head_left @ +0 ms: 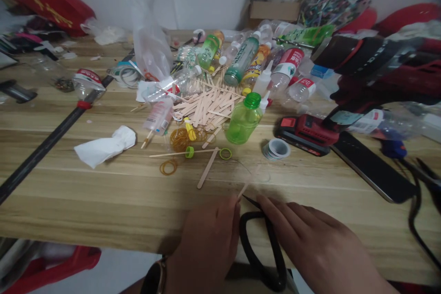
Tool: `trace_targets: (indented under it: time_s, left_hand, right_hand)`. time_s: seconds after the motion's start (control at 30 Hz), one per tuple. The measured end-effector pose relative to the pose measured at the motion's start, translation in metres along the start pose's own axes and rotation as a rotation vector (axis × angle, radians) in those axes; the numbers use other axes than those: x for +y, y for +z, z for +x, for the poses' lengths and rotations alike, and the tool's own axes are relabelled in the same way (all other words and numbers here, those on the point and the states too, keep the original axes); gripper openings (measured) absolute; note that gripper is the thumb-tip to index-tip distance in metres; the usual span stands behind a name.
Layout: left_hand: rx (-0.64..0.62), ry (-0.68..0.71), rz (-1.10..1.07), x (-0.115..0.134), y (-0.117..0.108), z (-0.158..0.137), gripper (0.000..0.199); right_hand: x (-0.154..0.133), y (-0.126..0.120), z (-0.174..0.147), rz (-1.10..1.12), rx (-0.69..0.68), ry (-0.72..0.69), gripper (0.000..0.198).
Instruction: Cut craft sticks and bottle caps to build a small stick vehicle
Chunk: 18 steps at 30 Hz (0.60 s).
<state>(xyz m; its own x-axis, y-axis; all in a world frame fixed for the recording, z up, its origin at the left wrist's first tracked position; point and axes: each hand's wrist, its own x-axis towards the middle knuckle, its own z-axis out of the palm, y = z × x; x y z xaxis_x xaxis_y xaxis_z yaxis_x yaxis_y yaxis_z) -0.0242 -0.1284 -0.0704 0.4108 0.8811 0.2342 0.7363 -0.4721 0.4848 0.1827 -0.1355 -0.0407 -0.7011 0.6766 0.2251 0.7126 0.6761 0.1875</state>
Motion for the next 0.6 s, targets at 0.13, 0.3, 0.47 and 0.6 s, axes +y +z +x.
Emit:
trace_targets:
  time_s: [0.13,0.3,0.47,0.6]
  left_hand:
    - [0.093,0.099,0.128,0.001,-0.002,0.004,0.027]
    - [0.179,0.25,0.326,0.001,-0.002,0.008,0.032]
    - [0.143,0.332,0.35,-0.005,-0.003,0.01,0.03]
    - [0.037,0.196,0.26,-0.004,-0.002,0.009,0.027]
  right_hand:
    - [0.0,0.002,0.0,0.113,0.015,0.075,0.046]
    - [0.001,-0.002,0.012,0.887,-0.196,0.482,0.034]
    - [0.0,-0.009,0.023,1.608,-0.505,0.772,0.058]
    - [-0.001,0.001,0.013,1.063,-0.289,0.534,0.043]
